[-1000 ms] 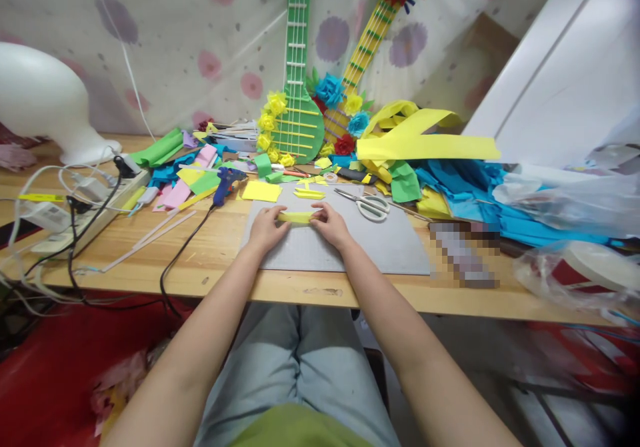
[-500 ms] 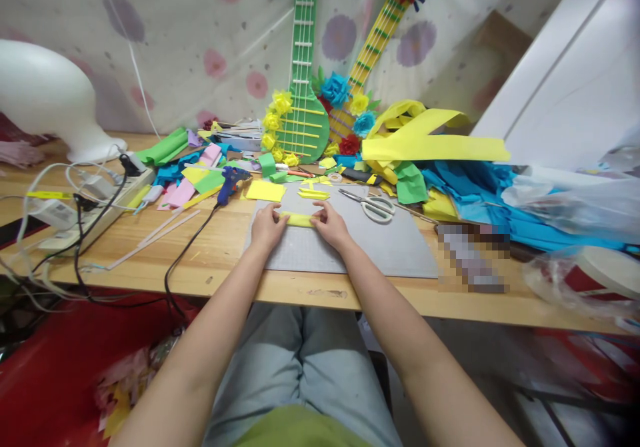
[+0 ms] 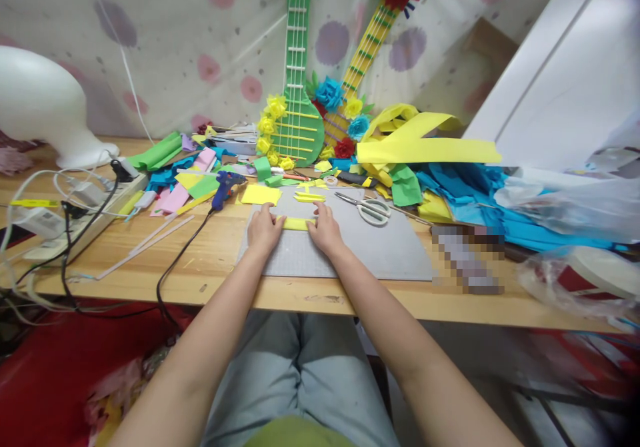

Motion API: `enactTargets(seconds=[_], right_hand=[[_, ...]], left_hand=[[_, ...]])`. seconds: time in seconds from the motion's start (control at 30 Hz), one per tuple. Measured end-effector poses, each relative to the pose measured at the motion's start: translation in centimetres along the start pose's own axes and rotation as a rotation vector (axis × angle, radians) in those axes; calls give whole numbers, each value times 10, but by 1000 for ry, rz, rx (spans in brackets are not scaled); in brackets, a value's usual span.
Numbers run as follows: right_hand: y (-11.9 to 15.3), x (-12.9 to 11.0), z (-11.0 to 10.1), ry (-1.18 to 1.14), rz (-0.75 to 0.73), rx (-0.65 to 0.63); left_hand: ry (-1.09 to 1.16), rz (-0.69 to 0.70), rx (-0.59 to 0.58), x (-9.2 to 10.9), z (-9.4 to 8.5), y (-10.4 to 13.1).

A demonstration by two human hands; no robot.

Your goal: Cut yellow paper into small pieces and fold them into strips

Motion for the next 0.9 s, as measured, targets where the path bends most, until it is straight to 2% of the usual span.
enactTargets(seconds=[0.23,0.43,0.9], right_hand=[[1,-5,2,131,10,12],[-1,-6,0,164,-10,5],[0,-10,3,364,-16,-30]], left_hand=[[-47,-36,-17,3,0,1],[-99,-1,-1,2,2,1],[-210,-24,-15,5,5,-1]])
Point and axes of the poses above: each hand's wrist, its own y-axis away from the middle knuckle, its own z-axis out of the palm, x = y × z, the point moved 2 cm from there along -y, towards the middle knuckle, and after that the axes turned 5 degrees about y, right-handed, at the moved point
